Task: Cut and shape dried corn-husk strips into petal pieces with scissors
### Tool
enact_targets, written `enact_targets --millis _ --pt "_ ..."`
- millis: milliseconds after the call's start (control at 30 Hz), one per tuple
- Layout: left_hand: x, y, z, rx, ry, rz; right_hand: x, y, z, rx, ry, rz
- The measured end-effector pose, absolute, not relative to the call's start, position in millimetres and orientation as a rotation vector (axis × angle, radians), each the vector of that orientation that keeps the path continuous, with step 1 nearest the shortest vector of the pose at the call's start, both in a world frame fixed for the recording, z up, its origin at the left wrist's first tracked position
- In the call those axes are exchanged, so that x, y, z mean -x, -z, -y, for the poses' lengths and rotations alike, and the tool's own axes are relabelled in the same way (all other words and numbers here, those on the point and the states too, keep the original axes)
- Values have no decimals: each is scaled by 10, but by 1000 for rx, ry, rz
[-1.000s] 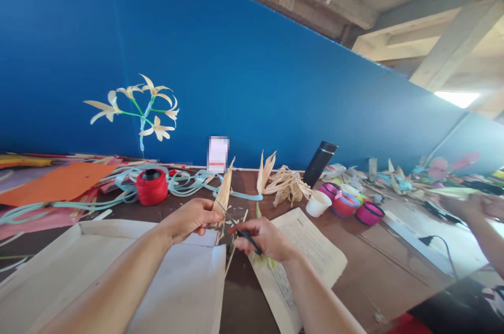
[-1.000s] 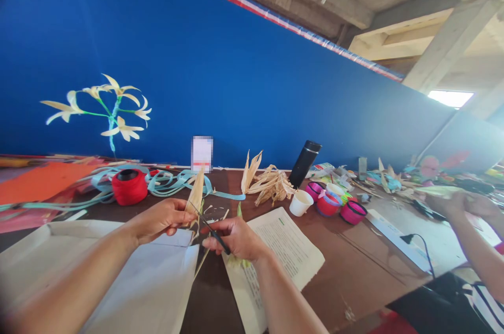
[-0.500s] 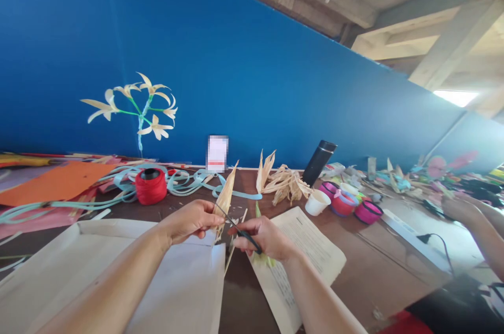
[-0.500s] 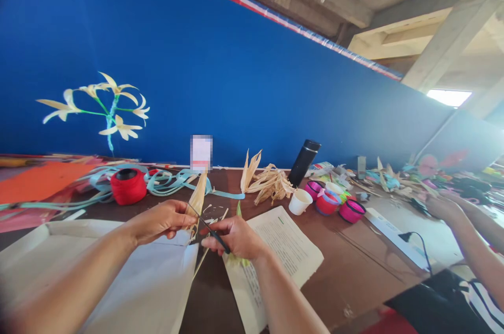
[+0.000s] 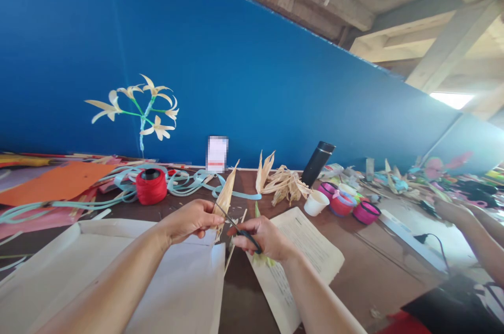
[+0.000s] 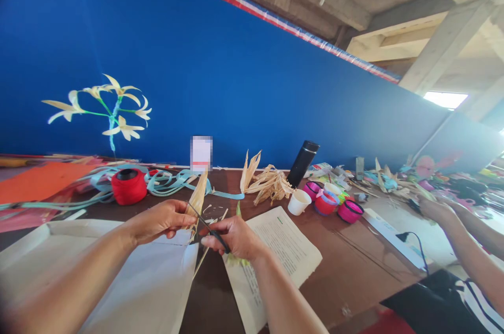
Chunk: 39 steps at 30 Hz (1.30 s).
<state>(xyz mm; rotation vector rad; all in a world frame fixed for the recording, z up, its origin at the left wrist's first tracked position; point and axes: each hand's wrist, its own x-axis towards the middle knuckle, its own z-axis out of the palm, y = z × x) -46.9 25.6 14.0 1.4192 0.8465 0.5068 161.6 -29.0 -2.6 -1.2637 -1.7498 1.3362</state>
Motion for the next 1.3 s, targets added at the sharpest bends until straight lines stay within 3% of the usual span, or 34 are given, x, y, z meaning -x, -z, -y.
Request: enact_targets --millis 1300 --pt "410 -93 -247 -1411 -580 -840 -1592 -2 298 1174 -1324 1734"
